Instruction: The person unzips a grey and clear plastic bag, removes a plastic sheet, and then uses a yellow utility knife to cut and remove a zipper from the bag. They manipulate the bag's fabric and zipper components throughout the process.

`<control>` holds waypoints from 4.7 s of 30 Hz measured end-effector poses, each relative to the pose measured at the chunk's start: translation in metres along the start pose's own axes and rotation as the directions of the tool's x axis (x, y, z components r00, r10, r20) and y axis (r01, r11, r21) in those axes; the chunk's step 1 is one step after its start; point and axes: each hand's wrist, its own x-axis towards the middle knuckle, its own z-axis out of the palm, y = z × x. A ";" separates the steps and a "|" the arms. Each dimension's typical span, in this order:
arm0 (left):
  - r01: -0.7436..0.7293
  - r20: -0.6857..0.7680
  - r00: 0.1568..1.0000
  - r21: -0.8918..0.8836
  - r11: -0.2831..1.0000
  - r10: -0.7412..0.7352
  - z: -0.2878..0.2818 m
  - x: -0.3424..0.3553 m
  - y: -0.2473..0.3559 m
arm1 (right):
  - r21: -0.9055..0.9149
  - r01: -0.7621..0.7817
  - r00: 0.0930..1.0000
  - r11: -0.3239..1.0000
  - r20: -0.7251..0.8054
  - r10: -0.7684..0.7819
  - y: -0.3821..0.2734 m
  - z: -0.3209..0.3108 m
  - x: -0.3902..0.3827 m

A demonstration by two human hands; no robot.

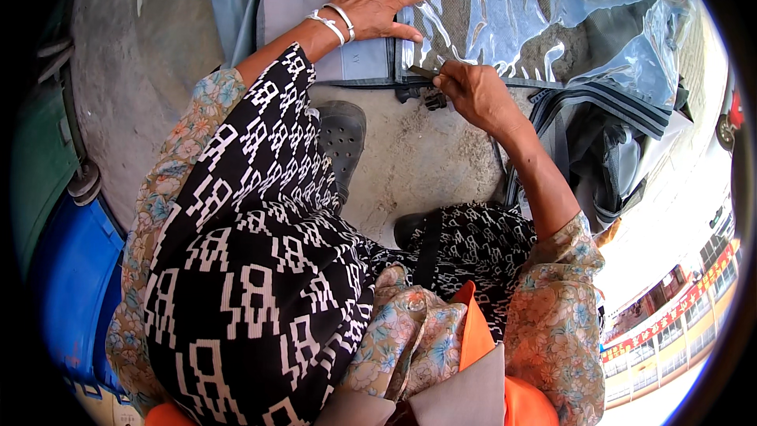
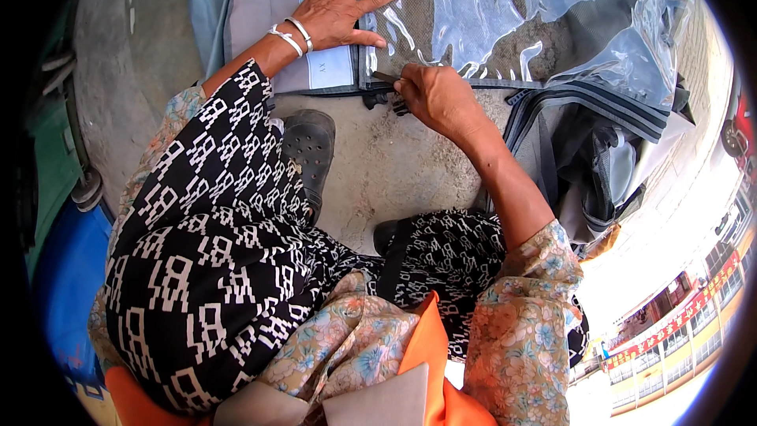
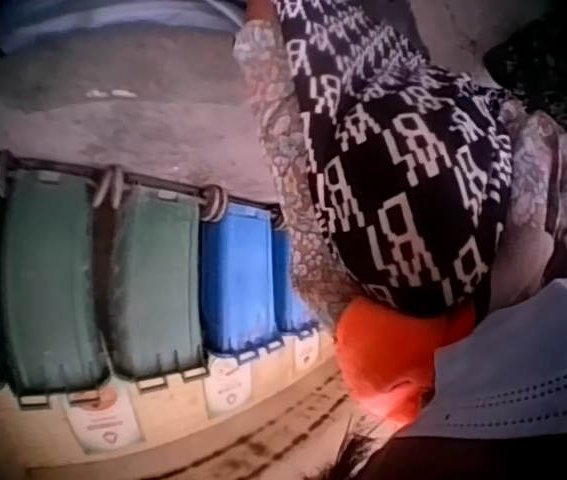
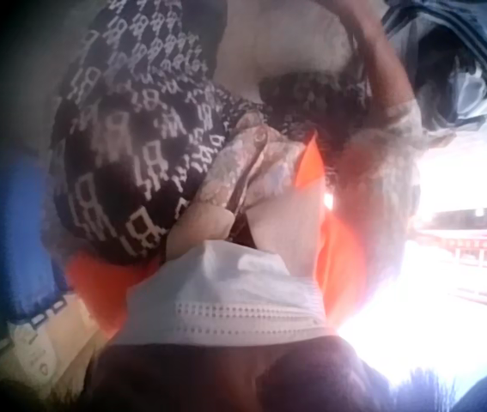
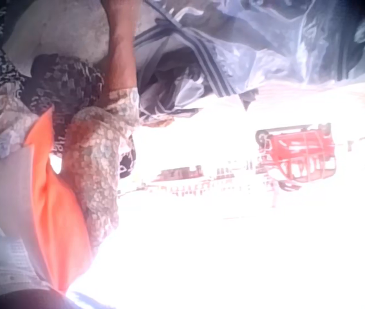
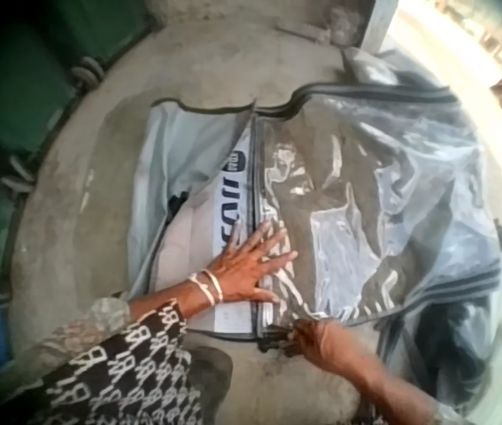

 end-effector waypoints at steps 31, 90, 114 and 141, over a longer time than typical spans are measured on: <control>-0.068 -0.020 0.997 -0.010 0.998 0.068 -0.011 -0.006 0.002 | -0.254 0.336 0.937 0.907 0.190 -0.294 0.009 -0.023 0.038; -0.231 -0.463 0.882 -0.267 0.936 0.086 0.052 -0.090 0.061 | -0.176 0.306 0.951 0.936 0.089 -0.295 0.021 -0.008 0.029; -0.141 -0.387 0.922 -0.338 0.931 -0.001 0.032 -0.062 0.034 | 0.251 -0.585 0.784 0.771 0.419 0.458 -0.013 -0.008 0.026; -0.162 -0.386 0.922 -0.345 0.925 0.018 0.036 -0.061 0.030 | -0.332 0.283 0.950 0.900 0.228 -0.215 0.010 -0.018 0.034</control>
